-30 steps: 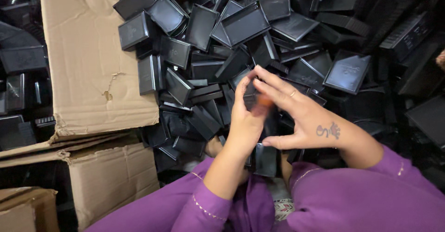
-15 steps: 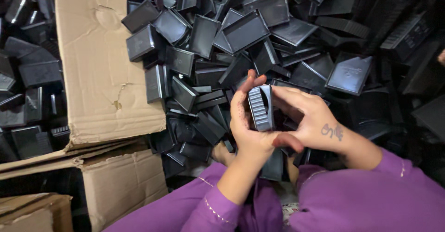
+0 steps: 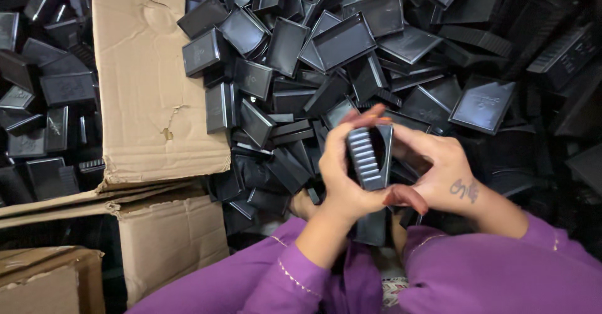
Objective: The person sits on the floor and repeatedly picks up small black plastic cases from a large pile, opens and closes them, and places them into a cardboard box. The person handles the cases one at a time, inspecting each before moving it.
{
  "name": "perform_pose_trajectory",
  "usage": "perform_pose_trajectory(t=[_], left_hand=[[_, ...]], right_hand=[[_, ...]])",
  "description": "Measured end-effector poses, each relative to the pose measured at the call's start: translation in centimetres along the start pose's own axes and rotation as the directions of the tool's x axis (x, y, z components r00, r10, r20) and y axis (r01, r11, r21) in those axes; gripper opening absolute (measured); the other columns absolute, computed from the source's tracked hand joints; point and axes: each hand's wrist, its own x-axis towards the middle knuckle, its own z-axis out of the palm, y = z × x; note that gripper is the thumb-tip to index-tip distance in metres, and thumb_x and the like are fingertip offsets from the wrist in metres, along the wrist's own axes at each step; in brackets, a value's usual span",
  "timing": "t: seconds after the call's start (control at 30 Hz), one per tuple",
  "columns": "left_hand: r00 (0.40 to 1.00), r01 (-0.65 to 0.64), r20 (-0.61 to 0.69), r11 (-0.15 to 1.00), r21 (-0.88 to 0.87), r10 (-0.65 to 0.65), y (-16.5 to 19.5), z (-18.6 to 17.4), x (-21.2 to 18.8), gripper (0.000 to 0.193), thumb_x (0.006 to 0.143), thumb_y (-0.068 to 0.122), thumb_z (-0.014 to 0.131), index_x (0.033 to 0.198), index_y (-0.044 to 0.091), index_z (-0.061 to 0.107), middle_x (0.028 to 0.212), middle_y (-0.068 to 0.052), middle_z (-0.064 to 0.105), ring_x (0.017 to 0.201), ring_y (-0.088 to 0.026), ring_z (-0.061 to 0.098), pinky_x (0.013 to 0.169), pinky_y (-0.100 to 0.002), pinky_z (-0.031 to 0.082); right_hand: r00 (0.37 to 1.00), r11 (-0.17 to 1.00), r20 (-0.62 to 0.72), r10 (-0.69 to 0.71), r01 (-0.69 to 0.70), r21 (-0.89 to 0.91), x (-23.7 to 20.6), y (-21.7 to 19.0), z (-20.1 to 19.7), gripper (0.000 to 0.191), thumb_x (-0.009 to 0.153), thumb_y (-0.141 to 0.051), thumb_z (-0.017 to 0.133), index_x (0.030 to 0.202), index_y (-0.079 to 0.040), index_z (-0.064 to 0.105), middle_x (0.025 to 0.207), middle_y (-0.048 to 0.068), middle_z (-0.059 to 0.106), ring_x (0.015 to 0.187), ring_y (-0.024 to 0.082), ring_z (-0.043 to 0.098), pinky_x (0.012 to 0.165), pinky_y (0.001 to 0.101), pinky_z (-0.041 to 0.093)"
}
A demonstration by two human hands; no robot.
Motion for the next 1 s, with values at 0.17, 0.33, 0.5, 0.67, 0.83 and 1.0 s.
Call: perform_pose_trajectory(t=[0.17,0.33,0.5,0.67,0.83,1.0], left_hand=[[0.998,0.058,0.026,0.995,-0.075,-0.057,-0.1,-0.3,-0.3,0.093,0.072,0.048,0.091,0.144,0.007,0.049,0.137,-0.013,0.069,0.143,-0.028,0.055,0.131,-0.041,0.024],[0.988,0.112,0.126,0.982,-0.151,-0.093,0.6,-0.9,0.6,0.087,0.074,0.044,0.095,0.140,0.008,0.052,0.136,-0.011,0.070,0.146,-0.027,0.051,0.133,-0.042,0.022],[0.985,0.121,0.140,0.986,-0.112,-0.105,1.5,-0.4,1.0,0.082,0.075,0.039,0.093,0.138,0.007,0.053,0.132,-0.011,0.070,0.145,-0.027,0.050,0.131,-0.042,0.024],[0.925,0.379,-0.095,0.882,0.281,-0.368,3.4,-1.7,3.7,0.062,0.073,0.032,0.080,0.126,0.007,0.059,0.121,-0.006,0.070,0.112,-0.025,0.073,0.103,-0.044,0.055],[0.965,-0.119,0.126,-0.045,0.992,0.230,1.4,-15.0,16.4,0.067,0.079,0.008,0.075,0.140,0.003,0.050,0.145,-0.017,0.053,0.138,-0.040,0.046,0.121,-0.058,0.029],[0.869,-0.091,0.151,0.147,0.985,-0.471,-4.4,-26.5,21.8,0.110,0.041,0.014,0.100,0.138,0.009,0.049,0.147,-0.022,0.048,0.138,-0.045,0.042,0.110,-0.051,0.040]], right_hand=[[0.999,0.944,0.024,0.034,-0.024,-0.329,0.3,-0.1,-0.8,0.096,0.052,-0.027,0.102,0.134,0.004,0.062,0.110,0.010,0.076,0.096,0.013,0.073,0.086,0.0277,0.058],[0.993,0.945,0.051,-0.111,0.121,-0.305,0.0,0.1,-1.1,0.089,0.057,-0.027,0.098,0.131,0.004,0.061,0.114,0.012,0.074,0.103,0.013,0.072,0.091,0.0268,0.057],[0.990,0.947,0.115,-0.087,0.118,-0.299,0.2,0.1,-1.2,0.097,0.056,-0.032,0.098,0.137,0.003,0.058,0.125,0.013,0.071,0.114,0.022,0.072,0.100,0.0325,0.055],[0.988,0.867,0.131,-0.085,0.138,-0.479,1.5,-0.5,-0.4,0.082,0.067,-0.023,0.091,0.138,-0.001,0.057,0.138,0.016,0.063,0.129,0.030,0.063,0.104,0.0384,0.052],[0.998,0.897,0.010,-0.069,0.066,-0.438,1.6,-2.0,-0.2,0.076,0.079,-0.019,0.084,0.145,-0.004,0.051,0.150,0.015,0.052,0.132,0.024,0.059,0.104,0.0372,0.053],[0.999,0.930,0.051,-0.002,0.021,-0.367,1.2,-1.5,0.2,0.073,0.078,-0.018,0.084,0.142,-0.004,0.053,0.145,0.014,0.053,0.128,0.024,0.060,0.098,0.0362,0.055]])
